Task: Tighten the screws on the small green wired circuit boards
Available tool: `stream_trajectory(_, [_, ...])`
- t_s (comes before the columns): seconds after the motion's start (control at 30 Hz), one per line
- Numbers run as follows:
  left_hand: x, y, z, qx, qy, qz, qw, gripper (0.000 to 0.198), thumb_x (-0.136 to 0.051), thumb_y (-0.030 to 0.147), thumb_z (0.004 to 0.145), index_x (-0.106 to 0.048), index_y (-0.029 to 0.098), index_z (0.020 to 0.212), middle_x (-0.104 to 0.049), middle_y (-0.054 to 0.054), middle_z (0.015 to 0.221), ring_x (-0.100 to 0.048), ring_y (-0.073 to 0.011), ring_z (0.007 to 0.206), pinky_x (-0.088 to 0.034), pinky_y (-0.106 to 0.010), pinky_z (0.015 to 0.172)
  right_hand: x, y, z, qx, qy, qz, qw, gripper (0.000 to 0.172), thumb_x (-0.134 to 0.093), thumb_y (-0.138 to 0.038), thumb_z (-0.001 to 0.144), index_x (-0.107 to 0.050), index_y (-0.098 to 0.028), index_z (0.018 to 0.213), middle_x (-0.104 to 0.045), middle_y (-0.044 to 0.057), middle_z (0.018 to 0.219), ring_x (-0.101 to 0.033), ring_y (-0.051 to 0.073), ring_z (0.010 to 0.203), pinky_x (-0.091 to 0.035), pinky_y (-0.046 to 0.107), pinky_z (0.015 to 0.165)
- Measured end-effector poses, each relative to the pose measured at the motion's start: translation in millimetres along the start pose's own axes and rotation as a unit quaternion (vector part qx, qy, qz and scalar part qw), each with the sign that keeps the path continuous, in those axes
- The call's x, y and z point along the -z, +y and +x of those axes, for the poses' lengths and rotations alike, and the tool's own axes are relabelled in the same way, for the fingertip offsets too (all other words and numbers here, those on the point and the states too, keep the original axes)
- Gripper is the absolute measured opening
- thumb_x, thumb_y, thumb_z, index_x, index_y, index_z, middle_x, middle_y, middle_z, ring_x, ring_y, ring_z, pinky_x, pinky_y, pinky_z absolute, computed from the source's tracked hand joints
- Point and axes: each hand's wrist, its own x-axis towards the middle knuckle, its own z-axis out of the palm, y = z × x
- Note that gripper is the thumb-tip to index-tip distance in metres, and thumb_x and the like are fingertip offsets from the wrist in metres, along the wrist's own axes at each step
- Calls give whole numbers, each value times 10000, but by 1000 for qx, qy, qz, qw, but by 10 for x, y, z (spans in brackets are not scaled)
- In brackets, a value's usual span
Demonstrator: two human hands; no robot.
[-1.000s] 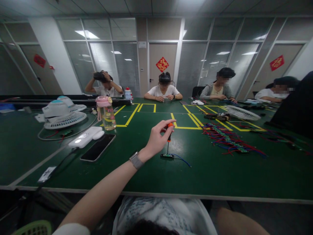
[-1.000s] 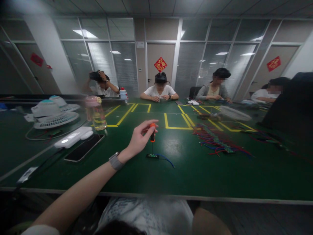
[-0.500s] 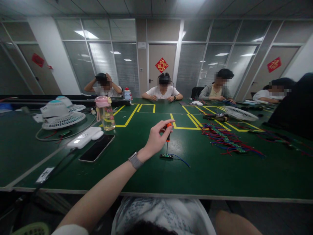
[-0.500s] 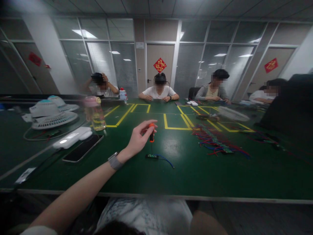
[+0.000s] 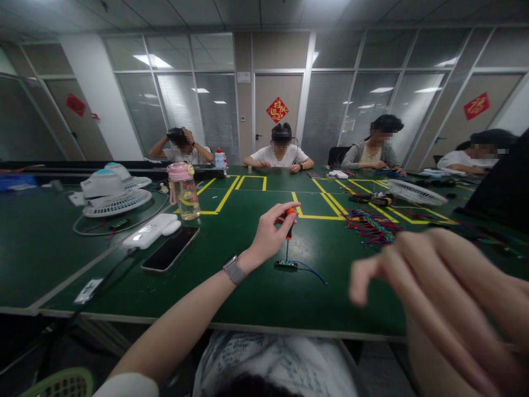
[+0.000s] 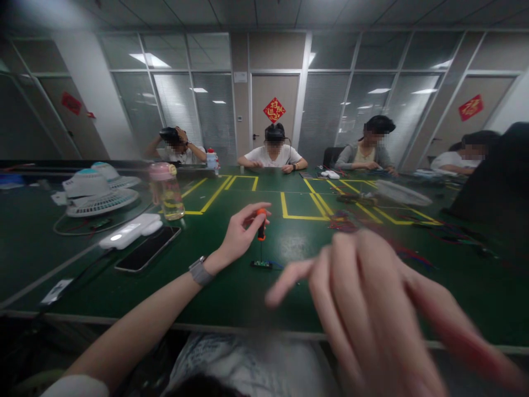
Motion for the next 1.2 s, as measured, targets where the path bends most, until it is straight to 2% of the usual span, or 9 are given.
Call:
stream_trajectory(0.03, [0, 1, 0, -1, 0, 0, 1000, 289, -529, 319, 920, -635, 196, 1159, -666, -73, 992, -662, -122, 775, -546, -235, 682, -54, -12, 12, -14, -124, -104, 987, 257, -712, -513, 724, -637, -331, 558, -604, -50, 601, -661, 203, 777, -515, 442, 935])
stream_trajectory(0.1, [-3, 1, 0, -3, 2, 1, 1000, 284, -530, 317, 920, -636, 195, 1153, -666, -73, 997, -659, -121, 775, -545, -233, 678, -119, 55, 76, -16, -416, -356, 837, 300, -747, -486, 697, -653, -252, 533, -642, 12, 613, -652, 242, 778, -481, 477, 935])
stream_trajectory(0.13, [-6, 2, -1, -4, 3, 1, 1000, 281, -531, 314, 919, -637, 192, 1149, -665, -74, 999, -658, -122, 776, -543, -231, 677, -124, 138, 126, 24, -490, -435, 755, 282, -759, -463, 700, -677, -227, 567, -667, 28, 659, -647, 240, 789, -473, 456, 928])
stream_trajectory(0.17, [-9, 3, -2, -3, 3, 2, 1000, 278, -532, 311, 918, -639, 190, 1145, -664, -73, 997, -656, -120, 774, -541, -229, 677, -110, 248, 183, 80, -524, -484, 697, 282, -731, -465, 738, -699, -210, 620, -687, 42, 716, -641, 235, 809, -470, 431, 912])
stream_trajectory(0.47, [11, 46, -31, -3, -19, 3, 1000, 322, -424, 324, 966, -623, 198, 1185, -639, -80, 1063, -640, -153, 880, -530, -250, 734, 334, 1098, 316, 286, -521, -664, 453, 266, -719, -377, 772, -685, -190, 958, -655, 58, 883, -583, 221, 851, -427, 364, 825])
stream_trajectory(0.63, [24, 69, -23, -1, -35, -35, 999, 320, -418, 304, 965, -616, 202, 1195, -632, -85, 1124, -630, -163, 930, -531, -264, 772, 353, 1211, 281, 278, -514, -666, 464, 64, -680, -217, 779, -672, -184, 834, -613, 10, 733, -554, 169, 714, -415, 291, 702])
stream_trajectory(0.9, [34, 50, 8, 2, -1, 13, 1000, 190, -556, 311, 897, -683, 199, 985, -584, -57, 990, -590, -149, 872, -500, -226, 692, 359, 1230, 362, 234, -519, -647, 508, 82, -712, -242, 760, -678, -174, 788, -590, 0, 707, -533, 153, 683, -409, 254, 619])
stream_trajectory(1.07, [55, 57, 21, -17, -26, 7, 999, 286, -424, 257, 958, -648, 209, 1131, -619, -74, 1114, -608, -168, 991, -491, -302, 884, 335, 1185, 359, 229, -535, -645, 495, 86, -716, -198, 726, -679, -173, 800, -589, -10, 696, -531, 147, 661, -416, 254, 625])
stream_trajectory(1.2, [49, 80, 25, 5, -47, -43, 998, 286, -449, 253, 949, -618, 178, 1167, -654, -81, 1089, -655, -151, 879, -515, -289, 821, 363, 1198, 387, 223, -535, -632, 514, 89, -706, -206, 738, -683, -169, 816, -602, -3, 717, -538, 146, 664, -427, 257, 636])
